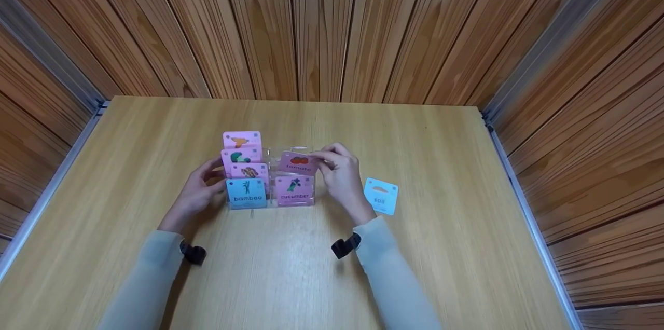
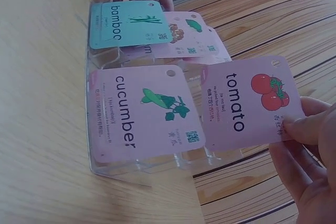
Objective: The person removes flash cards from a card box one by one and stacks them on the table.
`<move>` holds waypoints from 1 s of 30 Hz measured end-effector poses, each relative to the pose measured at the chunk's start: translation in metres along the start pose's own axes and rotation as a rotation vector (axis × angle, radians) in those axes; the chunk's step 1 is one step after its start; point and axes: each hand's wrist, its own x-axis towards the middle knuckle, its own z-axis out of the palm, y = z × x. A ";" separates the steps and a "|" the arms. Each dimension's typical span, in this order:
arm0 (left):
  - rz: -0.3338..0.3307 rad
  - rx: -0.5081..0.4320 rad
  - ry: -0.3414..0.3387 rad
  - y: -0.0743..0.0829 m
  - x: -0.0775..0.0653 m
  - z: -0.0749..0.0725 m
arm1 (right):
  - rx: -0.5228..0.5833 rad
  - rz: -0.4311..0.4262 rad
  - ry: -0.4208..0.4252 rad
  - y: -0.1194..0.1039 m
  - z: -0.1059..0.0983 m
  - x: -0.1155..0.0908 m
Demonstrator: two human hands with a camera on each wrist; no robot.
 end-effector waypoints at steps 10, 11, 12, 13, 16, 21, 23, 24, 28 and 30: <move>0.018 0.013 -0.001 -0.002 -0.001 -0.001 | -0.018 -0.030 0.058 -0.013 -0.019 0.000; 0.018 0.012 -0.001 -0.002 -0.001 -0.001 | -0.021 -0.039 0.065 -0.013 -0.021 0.000; 0.018 0.012 0.001 -0.003 -0.001 -0.001 | -0.026 -0.046 0.071 -0.012 -0.023 0.000; 0.017 0.008 0.002 -0.003 -0.001 -0.001 | -0.028 -0.048 0.073 -0.011 -0.026 0.000; 0.017 0.006 0.008 -0.004 0.000 -0.001 | -0.037 -0.038 0.088 -0.006 -0.035 -0.001; 0.022 0.014 0.012 -0.005 -0.001 0.000 | -0.027 0.024 0.118 0.004 -0.052 -0.006; 0.024 0.022 0.014 -0.005 -0.001 0.000 | -0.018 0.064 0.123 0.009 -0.059 -0.009; 0.027 0.026 0.017 -0.004 -0.001 0.000 | -0.014 0.085 0.124 0.012 -0.063 -0.010; 0.038 0.029 0.008 -0.004 0.000 0.000 | -0.014 0.156 0.123 0.023 -0.080 -0.016; 0.043 0.031 0.004 -0.004 0.001 0.000 | -0.038 0.177 0.120 0.029 -0.088 -0.019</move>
